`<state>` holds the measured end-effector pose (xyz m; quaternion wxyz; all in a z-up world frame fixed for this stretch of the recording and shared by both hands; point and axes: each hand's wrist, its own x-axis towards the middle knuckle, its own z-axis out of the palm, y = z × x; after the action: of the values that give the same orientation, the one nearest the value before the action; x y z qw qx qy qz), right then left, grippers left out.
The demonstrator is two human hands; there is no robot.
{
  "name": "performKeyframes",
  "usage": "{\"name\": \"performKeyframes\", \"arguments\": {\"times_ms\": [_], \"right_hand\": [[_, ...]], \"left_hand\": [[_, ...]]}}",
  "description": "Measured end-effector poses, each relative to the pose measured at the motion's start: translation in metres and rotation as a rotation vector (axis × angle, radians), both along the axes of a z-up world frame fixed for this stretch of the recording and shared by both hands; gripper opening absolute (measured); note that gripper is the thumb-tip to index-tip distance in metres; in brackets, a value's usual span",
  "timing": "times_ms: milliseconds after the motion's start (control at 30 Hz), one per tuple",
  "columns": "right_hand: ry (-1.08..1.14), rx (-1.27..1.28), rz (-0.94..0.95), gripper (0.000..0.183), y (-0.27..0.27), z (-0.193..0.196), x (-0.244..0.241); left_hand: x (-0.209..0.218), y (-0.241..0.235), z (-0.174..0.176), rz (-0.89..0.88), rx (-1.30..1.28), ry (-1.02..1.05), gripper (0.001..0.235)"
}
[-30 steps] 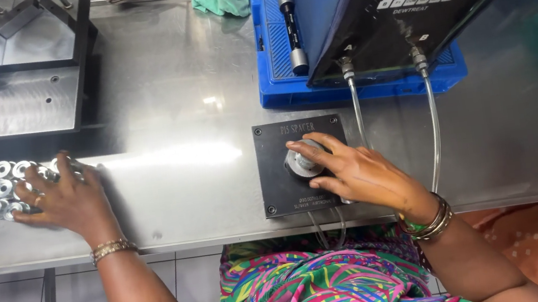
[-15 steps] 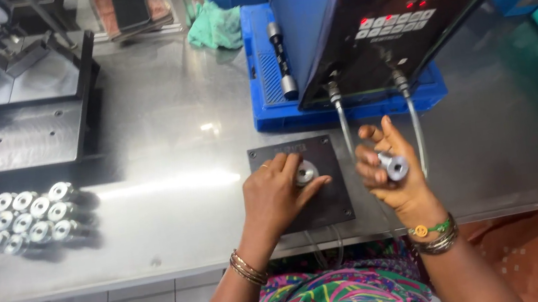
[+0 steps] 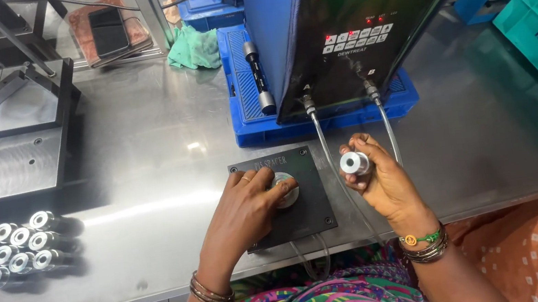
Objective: The recorder is inspecting small cylindrical metal parts using a digital measuring device on a fabrication floor.
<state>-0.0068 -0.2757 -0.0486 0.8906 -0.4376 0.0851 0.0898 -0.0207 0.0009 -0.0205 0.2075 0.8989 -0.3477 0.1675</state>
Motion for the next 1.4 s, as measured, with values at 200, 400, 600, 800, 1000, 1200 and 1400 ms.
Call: {"name": "performKeyframes", "arguments": {"times_ms": [200, 400, 600, 800, 1000, 1200, 1400], "right_hand": [[-0.036, -0.064, 0.013, 0.015, 0.007, 0.012, -0.006], [-0.048, -0.247, -0.001, 0.017, -0.001, 0.012, -0.009], [-0.19, -0.447, -0.048, 0.024, 0.002, 0.001, -0.008], [-0.427, -0.584, 0.075, 0.029, 0.039, 0.003, -0.005], [-0.357, -1.093, 0.311, 0.028, 0.088, 0.023, -0.013], [-0.634, -1.195, 0.153, 0.035, 0.095, 0.023, 0.0], [-0.911, -1.529, 0.31, 0.042, 0.097, 0.022, -0.009]], "left_hand": [[0.005, -0.024, -0.004, 0.181, 0.009, 0.15, 0.035], [0.007, -0.011, -0.008, -0.021, -0.134, 0.022, 0.03], [0.015, -0.02, -0.01, 0.106, -0.051, 0.07, 0.038], [0.02, -0.02, 0.01, 0.175, -0.295, -0.103, 0.036], [0.026, 0.039, 0.003, 0.432, -0.53, -0.185, 0.03], [0.006, 0.127, -0.099, 0.945, -0.101, -0.046, 0.038], [-0.032, 0.21, -0.172, 1.223, 0.113, 0.043, 0.043]]}}
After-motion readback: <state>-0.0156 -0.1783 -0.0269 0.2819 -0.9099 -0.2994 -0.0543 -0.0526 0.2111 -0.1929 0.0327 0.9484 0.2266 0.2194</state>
